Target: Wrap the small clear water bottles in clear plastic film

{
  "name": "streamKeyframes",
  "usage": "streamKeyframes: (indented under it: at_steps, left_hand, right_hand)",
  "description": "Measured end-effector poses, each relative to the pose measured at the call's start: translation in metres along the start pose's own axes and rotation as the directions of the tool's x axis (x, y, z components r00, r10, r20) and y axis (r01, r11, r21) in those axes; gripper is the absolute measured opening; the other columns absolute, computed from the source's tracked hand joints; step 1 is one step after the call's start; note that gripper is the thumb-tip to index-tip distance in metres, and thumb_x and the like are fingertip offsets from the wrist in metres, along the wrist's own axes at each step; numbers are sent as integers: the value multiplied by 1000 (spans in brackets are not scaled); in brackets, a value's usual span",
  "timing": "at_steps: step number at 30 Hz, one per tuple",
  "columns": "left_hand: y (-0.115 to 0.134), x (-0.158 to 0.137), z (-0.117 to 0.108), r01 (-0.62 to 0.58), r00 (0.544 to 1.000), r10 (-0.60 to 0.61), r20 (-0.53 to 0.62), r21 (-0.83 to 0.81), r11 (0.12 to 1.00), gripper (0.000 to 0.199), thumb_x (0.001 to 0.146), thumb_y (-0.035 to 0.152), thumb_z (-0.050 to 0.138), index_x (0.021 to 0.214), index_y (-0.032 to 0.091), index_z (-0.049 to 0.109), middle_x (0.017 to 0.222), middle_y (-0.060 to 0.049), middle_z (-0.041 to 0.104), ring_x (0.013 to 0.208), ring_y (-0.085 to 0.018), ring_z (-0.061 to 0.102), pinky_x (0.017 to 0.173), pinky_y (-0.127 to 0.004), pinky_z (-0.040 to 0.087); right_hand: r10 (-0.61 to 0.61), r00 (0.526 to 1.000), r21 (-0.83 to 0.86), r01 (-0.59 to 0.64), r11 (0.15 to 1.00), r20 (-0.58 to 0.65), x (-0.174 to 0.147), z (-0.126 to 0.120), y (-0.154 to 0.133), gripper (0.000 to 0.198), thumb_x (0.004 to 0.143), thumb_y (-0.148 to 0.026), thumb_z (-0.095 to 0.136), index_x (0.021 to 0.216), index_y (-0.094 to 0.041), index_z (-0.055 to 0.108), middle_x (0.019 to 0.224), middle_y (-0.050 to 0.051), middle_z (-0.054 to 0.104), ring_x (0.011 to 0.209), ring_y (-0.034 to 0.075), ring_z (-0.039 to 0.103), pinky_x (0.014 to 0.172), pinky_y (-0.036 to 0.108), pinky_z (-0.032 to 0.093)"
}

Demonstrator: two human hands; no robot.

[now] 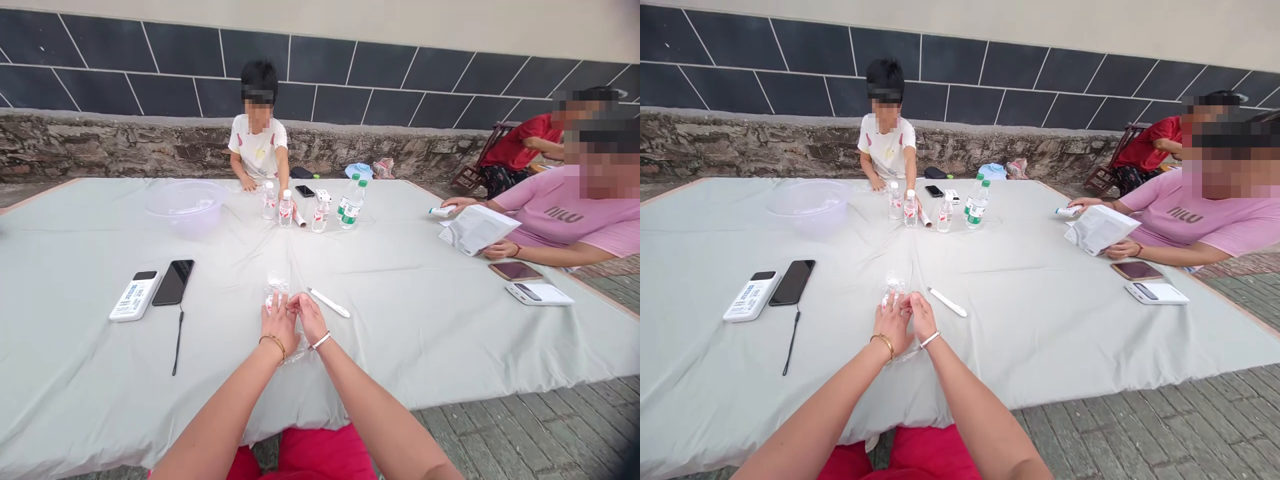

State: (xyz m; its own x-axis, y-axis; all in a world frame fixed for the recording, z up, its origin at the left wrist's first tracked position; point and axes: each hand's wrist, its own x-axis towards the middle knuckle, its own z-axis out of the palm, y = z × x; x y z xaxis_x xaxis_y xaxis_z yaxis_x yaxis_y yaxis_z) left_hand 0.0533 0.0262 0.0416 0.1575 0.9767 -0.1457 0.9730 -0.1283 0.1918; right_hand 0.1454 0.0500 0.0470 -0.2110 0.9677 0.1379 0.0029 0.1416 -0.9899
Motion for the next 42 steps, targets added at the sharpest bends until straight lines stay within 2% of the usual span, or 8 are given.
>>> streamKeyframes:
  at_steps: [4, 10, 14, 17, 25, 31, 35, 42]
  left_hand:
    - [-6, -3, -7, -21, 999, 18, -36, -87, 996, 59, 72, 38, 54, 128, 22, 47, 151, -11, 15, 138, -33, -1, 106, -56, 13]
    - [-66, -27, -7, 135, 979, -178, -104, -325, 936, 49, 77, 29, 50, 126, 27, 49, 150, -4, 20, 138, -28, 8, 108, -49, 21]
    - [-118, -45, -3, 355, 858, -506, -88, -611, 708, 40, 80, 27, 44, 118, 25, 54, 136, -6, 45, 129, -23, 36, 102, -39, 34]
    - [-130, -45, -3, 396, 797, -602, -52, -709, 584, 44, 80, 37, 47, 121, 22, 51, 123, -9, 56, 114, -23, 51, 93, -37, 42]
    - [-125, -46, -4, 408, 805, -582, -116, -602, 686, 51, 83, 44, 42, 127, 20, 46, 120, -10, 57, 111, -23, 53, 92, -35, 43]
    - [-58, -59, -8, 282, 916, -337, -216, -250, 926, 60, 79, 45, 49, 135, 24, 40, 145, -12, 31, 135, -35, 20, 105, -59, 16]
    - [-25, -58, -13, 71, 982, -116, -149, -280, 957, 59, 84, 39, 42, 140, 25, 28, 148, -8, 26, 137, -26, 16, 109, -49, 15]
    - [-49, -46, -10, 271, 942, -327, -82, -391, 880, 45, 82, 38, 43, 124, 20, 48, 124, -10, 54, 114, -23, 49, 92, -34, 39]
  right_hand:
    - [7, 995, -167, -24, 986, -104, 0, 1, 39, 48, 87, -58, 24, 79, -20, 53, 84, 5, 59, 85, 16, 55, 85, 32, 45]
    - [-34, 996, -512, 71, 856, 81, -7, -3, 49, 44, 91, -45, 25, 114, -20, 53, 121, 9, 54, 117, 18, 45, 103, 36, 32]
    - [21, 996, -557, 29, 830, 85, 0, 1, 46, 40, 90, -40, 33, 116, -19, 53, 123, 9, 54, 119, 18, 44, 103, 36, 31]
    - [109, 994, -532, -82, 843, 21, 10, 4, 40, 33, 85, -34, 39, 107, -18, 59, 114, 8, 59, 109, 18, 52, 96, 33, 38]
    - [319, 947, -361, -290, 886, 23, 34, 2, 22, 18, 71, -33, 53, 77, -20, 63, 87, 2, 66, 85, 17, 59, 80, 30, 44]
    - [394, 918, -12, -394, 919, 46, 28, -10, 23, 31, 66, -44, 60, 83, -19, 64, 93, 5, 67, 90, 18, 59, 83, 32, 43]
    - [346, 933, -128, -332, 935, 105, 28, -7, 27, 35, 68, -50, 57, 79, -18, 63, 87, 3, 66, 86, 17, 59, 81, 31, 43]
    - [327, 945, -522, -270, 809, 17, 33, 6, 29, 52, 64, -53, 64, 100, -19, 51, 89, 3, 61, 79, 16, 58, 71, 27, 43]
